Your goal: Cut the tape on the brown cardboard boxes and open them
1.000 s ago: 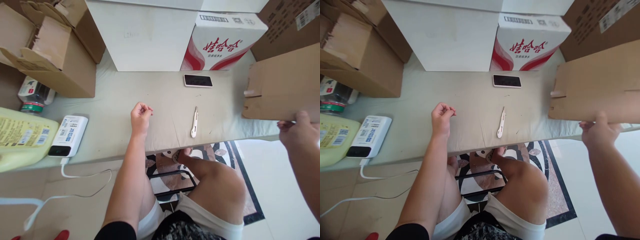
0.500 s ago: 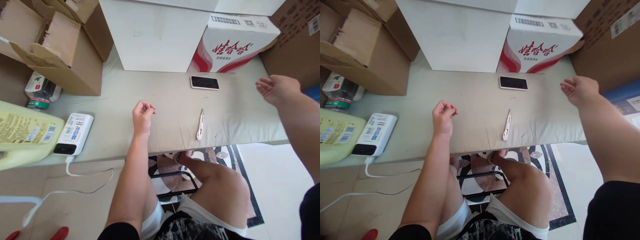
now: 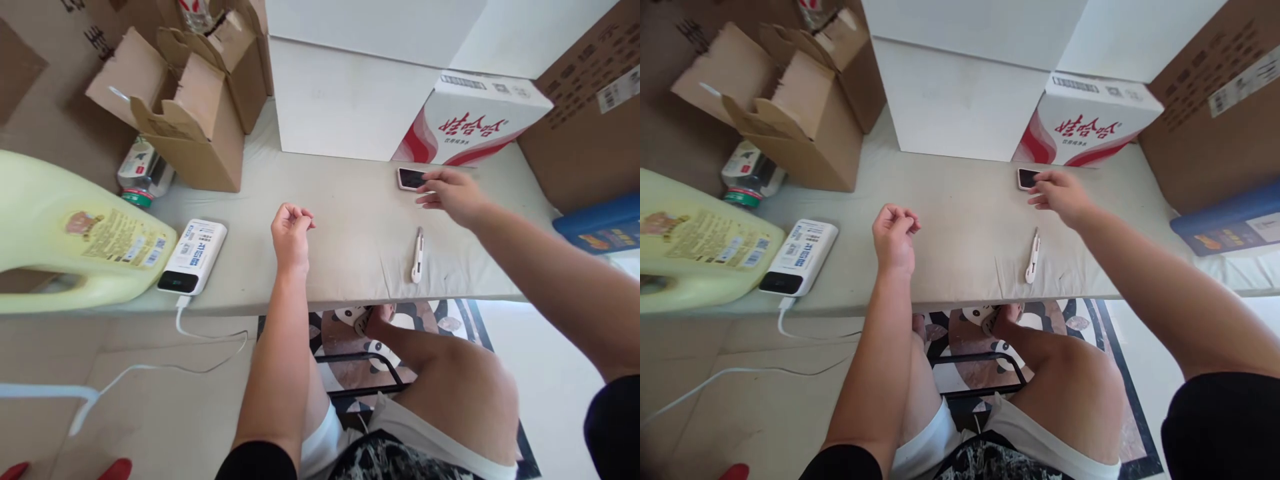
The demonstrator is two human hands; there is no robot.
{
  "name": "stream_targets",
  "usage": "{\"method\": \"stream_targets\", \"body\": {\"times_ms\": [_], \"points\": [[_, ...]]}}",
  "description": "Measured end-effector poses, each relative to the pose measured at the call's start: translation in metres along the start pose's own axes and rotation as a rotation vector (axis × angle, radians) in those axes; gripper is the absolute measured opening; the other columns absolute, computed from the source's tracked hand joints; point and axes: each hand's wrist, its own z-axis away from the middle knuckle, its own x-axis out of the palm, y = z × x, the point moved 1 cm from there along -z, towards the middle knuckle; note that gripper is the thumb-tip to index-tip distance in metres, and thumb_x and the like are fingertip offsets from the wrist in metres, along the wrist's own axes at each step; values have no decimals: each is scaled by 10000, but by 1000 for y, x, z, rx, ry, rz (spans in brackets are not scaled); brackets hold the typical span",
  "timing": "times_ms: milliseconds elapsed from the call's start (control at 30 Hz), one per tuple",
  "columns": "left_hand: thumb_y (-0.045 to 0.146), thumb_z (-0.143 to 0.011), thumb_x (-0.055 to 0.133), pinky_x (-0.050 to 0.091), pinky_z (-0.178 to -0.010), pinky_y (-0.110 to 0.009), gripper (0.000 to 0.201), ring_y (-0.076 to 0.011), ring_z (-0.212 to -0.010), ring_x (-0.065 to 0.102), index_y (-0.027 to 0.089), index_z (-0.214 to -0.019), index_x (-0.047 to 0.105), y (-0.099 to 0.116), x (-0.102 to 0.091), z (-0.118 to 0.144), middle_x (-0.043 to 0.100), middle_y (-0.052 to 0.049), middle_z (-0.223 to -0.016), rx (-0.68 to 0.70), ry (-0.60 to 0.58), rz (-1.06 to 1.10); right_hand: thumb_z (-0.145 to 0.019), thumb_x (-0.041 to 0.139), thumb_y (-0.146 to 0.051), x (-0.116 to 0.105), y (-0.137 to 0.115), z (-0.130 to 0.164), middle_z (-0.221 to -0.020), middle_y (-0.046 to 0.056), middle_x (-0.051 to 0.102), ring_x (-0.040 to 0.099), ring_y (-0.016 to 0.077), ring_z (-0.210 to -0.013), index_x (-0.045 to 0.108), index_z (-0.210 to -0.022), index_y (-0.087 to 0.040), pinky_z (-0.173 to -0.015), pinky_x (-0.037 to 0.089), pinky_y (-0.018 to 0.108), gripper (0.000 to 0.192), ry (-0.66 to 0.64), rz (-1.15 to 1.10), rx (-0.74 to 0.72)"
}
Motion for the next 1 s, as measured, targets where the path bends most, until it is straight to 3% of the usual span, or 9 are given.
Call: {"method": "stream_targets", "body": {"times_ms": [133, 267, 367, 500, 633, 700, 800, 900, 1000], "points": [[120, -617, 580, 431, -596, -212, 163, -68, -576, 498, 196, -688, 455, 10, -14, -7, 582, 25, -712, 4, 95, 41, -891, 560, -81, 107, -20, 7, -892, 29, 704, 680, 117, -641, 625, -1006, -190, -597, 539, 248, 171, -261, 117, -181], [118, -654, 584, 437, -615, -219, 149, -63, -593, 482, 195, -719, 475, 19, -26, -13, 586, 13, -802, 21, 172, 53, -838, 574, -61, 203, -55, 29, -1175, 76, 688, 702, 147, -803, 663, -1017, -190, -844, 613, 365, 238, -453, 269, -643], [89, -667, 547, 432, -625, -216, 148, -57, -594, 481, 191, -708, 447, 23, -35, -16, 569, 16, -799, 53, 213, 59, -840, 521, -26, 250, -91, 55, -1478, 97, 514, 659, 164, -1154, 664, -1066, -184, -1002, 572, 331, 310, -483, 308, -868], [80, -676, 535, 407, -612, -219, 150, -55, -572, 476, 190, -706, 439, 24, -42, -19, 549, 26, -752, 62, 247, 84, -916, 404, -133, 286, -135, 77, -1659, 45, 272, 544, 112, -1339, 613, -1186, -173, -1094, 465, 342, 344, -506, 403, -894], [82, -680, 551, 395, -617, -226, 156, -55, -563, 472, 190, -716, 444, 24, -43, -19, 536, 32, -747, 46, 250, 105, -881, 115, -198, 308, -155, 74, -1529, 21, 452, 447, 154, -1417, 574, -1203, -114, -1033, 392, 499, 567, -473, 549, -989], [82, -680, 547, 379, -616, -229, 163, -58, -564, 463, 192, -722, 434, 22, -41, -18, 514, 33, -744, 35, 246, 113, -819, -3, -195, 313, -155, 69, -1417, 26, 532, 487, 150, -1367, 557, -1230, -71, -987, 397, 519, 706, -470, 611, -1002], [97, -693, 527, 387, -660, -247, 171, -77, -608, 465, 203, -759, 409, 21, -40, -17, 477, 27, -783, 20, 274, 77, -869, 163, -163, 307, -147, 64, -1319, 11, 591, 572, 135, -1280, 601, -1186, -64, -1008, 441, 448, 550, -483, 511, -962], [122, -718, 489, 411, -807, -275, 229, -124, -807, 498, 236, -888, 388, 22, -44, -16, 444, 8, -901, 120, 525, 11, -886, 404, -111, 272, -133, 60, -1255, 13, 636, 679, 120, -1116, 664, -1047, -120, -932, 564, 296, 307, -437, 246, -902], [150, -743, 448, 384, -927, -289, 253, -144, -939, 455, 255, -948, 345, 26, -54, -14, 381, -7, -972, 336, 766, -10, -908, 514, -157, 207, -105, 62, -1083, 28, 698, 678, 84, -722, 674, -931, -179, -659, 613, 239, 163, -375, 8, -789]]}}
